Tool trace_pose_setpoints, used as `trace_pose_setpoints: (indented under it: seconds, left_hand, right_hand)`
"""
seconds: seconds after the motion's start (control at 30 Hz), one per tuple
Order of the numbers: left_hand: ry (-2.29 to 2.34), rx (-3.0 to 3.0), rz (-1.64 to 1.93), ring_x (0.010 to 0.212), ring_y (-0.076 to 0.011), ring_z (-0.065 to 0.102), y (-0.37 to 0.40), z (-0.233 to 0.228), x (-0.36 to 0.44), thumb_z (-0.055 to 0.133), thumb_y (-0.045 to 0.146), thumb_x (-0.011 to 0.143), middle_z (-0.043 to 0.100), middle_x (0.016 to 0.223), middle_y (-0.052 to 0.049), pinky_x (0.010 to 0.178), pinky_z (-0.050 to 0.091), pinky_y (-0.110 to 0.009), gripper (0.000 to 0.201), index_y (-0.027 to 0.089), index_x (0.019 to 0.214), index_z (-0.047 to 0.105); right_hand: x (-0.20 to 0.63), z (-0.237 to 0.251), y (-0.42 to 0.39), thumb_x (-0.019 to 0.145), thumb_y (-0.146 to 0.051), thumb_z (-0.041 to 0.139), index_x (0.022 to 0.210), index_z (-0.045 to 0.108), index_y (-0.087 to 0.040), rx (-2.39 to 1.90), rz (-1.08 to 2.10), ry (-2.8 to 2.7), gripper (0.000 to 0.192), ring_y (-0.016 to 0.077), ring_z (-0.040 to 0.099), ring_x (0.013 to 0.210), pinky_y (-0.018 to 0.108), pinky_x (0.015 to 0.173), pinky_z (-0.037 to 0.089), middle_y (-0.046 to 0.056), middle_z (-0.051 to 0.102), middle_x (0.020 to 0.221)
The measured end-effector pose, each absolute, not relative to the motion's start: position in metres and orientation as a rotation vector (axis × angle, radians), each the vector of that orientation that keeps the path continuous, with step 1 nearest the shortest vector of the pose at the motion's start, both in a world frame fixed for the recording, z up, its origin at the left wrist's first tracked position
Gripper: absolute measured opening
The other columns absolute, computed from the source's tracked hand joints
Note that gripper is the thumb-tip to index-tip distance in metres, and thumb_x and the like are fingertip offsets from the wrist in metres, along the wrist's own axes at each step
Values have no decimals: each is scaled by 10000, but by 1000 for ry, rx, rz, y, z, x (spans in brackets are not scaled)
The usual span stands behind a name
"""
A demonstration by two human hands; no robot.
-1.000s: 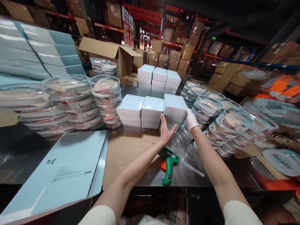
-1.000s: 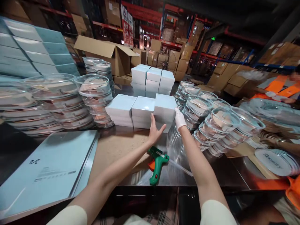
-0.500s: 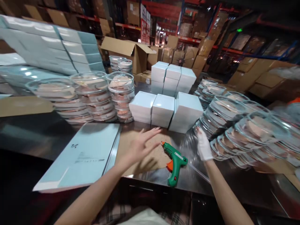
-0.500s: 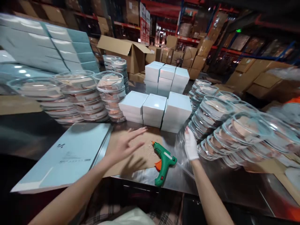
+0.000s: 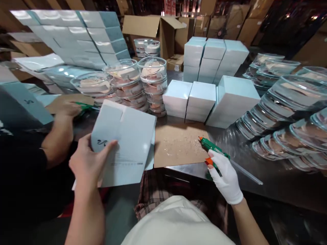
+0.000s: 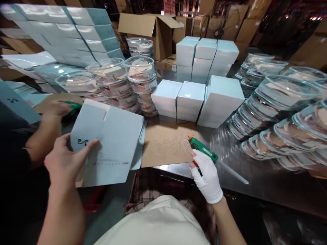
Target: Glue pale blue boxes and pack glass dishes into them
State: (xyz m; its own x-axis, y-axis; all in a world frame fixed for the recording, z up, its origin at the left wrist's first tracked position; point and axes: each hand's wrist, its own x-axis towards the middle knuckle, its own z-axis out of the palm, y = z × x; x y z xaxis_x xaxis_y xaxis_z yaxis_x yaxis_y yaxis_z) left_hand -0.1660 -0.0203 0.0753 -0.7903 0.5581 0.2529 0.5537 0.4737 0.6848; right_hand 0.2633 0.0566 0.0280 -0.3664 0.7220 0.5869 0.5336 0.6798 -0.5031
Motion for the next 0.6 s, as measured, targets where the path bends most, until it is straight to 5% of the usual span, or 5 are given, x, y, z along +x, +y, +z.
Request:
trace_pose_setpoints:
  seconds: [0.1, 0.23, 0.37, 0.47, 0.6]
  left_hand:
    - [2516, 1472, 1142, 750, -263, 690, -40, 76, -117, 785, 794, 682, 750, 925, -4, 712, 529, -360, 765, 318, 1271, 680]
    - [2018, 1874, 1040, 595, -185, 667, -51, 39, -72, 725, 764, 806, 770, 852, 9, 587, 470, -270, 593, 297, 1171, 723]
    - [1937, 1975, 1128, 649, -192, 726, -63, 1, -72, 731, 667, 873, 797, 873, -13, 598, 490, -248, 452, 281, 1108, 730]
    - [1862, 2044, 1032, 724, -207, 757, -68, -11, -78, 718, 618, 905, 801, 961, -26, 600, 519, -246, 446, 319, 1237, 720]
    - [1580, 2139, 792, 1113, -317, 757, -69, -15, -72, 797, 679, 796, 737, 1308, -112, 891, 620, -362, 825, 362, 1521, 563]
  right_hand:
    - [230, 55, 48, 972, -235, 636, 1471, 620, -342, -810, 255, -2025, 511, 305, 637, 1344, 538, 1153, 512, 80, 676, 1445]
    - [198, 59, 51, 993, -328, 609, 1265, 728, -251, -914, 403, -2016, 306, 294, 704, 1169, 489, 1065, 554, 116, 757, 1222]
    - [206, 41, 42, 1011, -397, 574, 1144, 734, -210, -1087, 816, -2106, 280, 267, 742, 1032, 437, 994, 579, 112, 785, 1102]
    - [221, 35, 32, 986, -514, 614, 1179, 742, -214, -1070, 1242, -2142, 379, 269, 739, 1062, 425, 1012, 567, 94, 786, 1163]
    - [238, 25, 26, 983, -747, 496, 1184, 780, -204, -913, 1844, -2039, 645, 300, 707, 1191, 442, 1091, 525, 103, 776, 1243]
